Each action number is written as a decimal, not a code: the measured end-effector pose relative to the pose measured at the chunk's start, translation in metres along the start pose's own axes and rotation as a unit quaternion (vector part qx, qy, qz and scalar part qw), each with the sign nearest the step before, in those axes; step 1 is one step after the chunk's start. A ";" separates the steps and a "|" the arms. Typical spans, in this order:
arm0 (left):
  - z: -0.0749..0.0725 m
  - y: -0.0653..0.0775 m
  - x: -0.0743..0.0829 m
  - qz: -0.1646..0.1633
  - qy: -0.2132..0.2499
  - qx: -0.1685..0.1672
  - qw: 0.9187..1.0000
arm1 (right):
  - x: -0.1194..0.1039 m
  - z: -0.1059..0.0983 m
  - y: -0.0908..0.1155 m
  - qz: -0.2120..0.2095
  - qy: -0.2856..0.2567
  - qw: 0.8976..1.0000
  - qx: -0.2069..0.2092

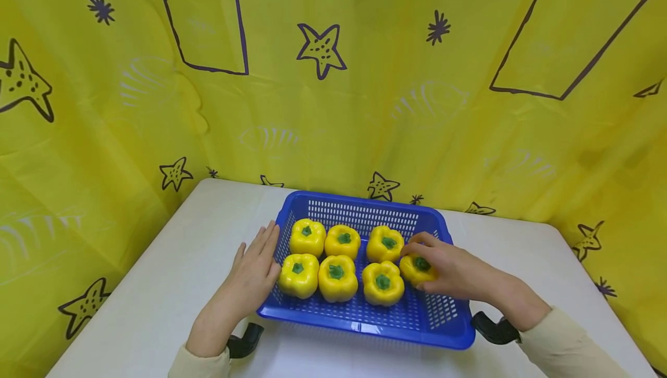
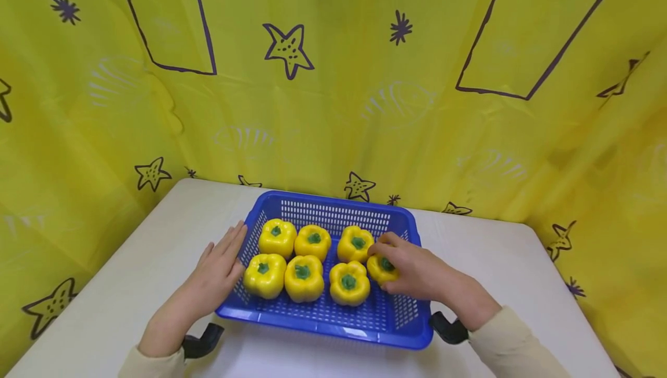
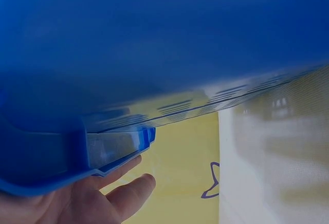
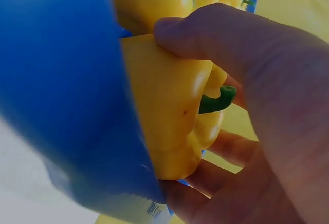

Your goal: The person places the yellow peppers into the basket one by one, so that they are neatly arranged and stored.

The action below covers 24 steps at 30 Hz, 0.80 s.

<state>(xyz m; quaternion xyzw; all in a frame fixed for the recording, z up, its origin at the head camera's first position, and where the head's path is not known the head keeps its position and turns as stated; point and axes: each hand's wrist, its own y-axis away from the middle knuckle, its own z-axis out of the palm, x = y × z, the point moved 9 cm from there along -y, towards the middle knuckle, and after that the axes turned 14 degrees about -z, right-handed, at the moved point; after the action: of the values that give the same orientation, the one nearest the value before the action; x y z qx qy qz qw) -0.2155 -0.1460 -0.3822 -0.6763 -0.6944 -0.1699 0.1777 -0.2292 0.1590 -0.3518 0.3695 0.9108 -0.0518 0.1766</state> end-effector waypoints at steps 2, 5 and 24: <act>0.000 0.000 0.000 -0.001 0.000 -0.001 1.000 | 0.000 0.001 -0.001 -0.005 -0.001 1.000 -0.007; 0.001 0.000 0.000 0.000 0.000 -0.002 1.000 | -0.002 0.003 -0.003 -0.017 0.001 1.000 -0.015; 0.000 0.000 -0.002 0.001 0.007 0.000 1.000 | 0.000 0.009 -0.013 -0.020 0.019 0.998 -0.049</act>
<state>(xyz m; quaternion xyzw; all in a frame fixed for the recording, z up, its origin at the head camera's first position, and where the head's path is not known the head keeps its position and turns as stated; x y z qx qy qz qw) -0.2158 -0.1475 -0.3832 -0.6756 -0.6927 -0.1744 0.1824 -0.2351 0.1475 -0.3609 0.3426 0.9228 -0.0039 0.1761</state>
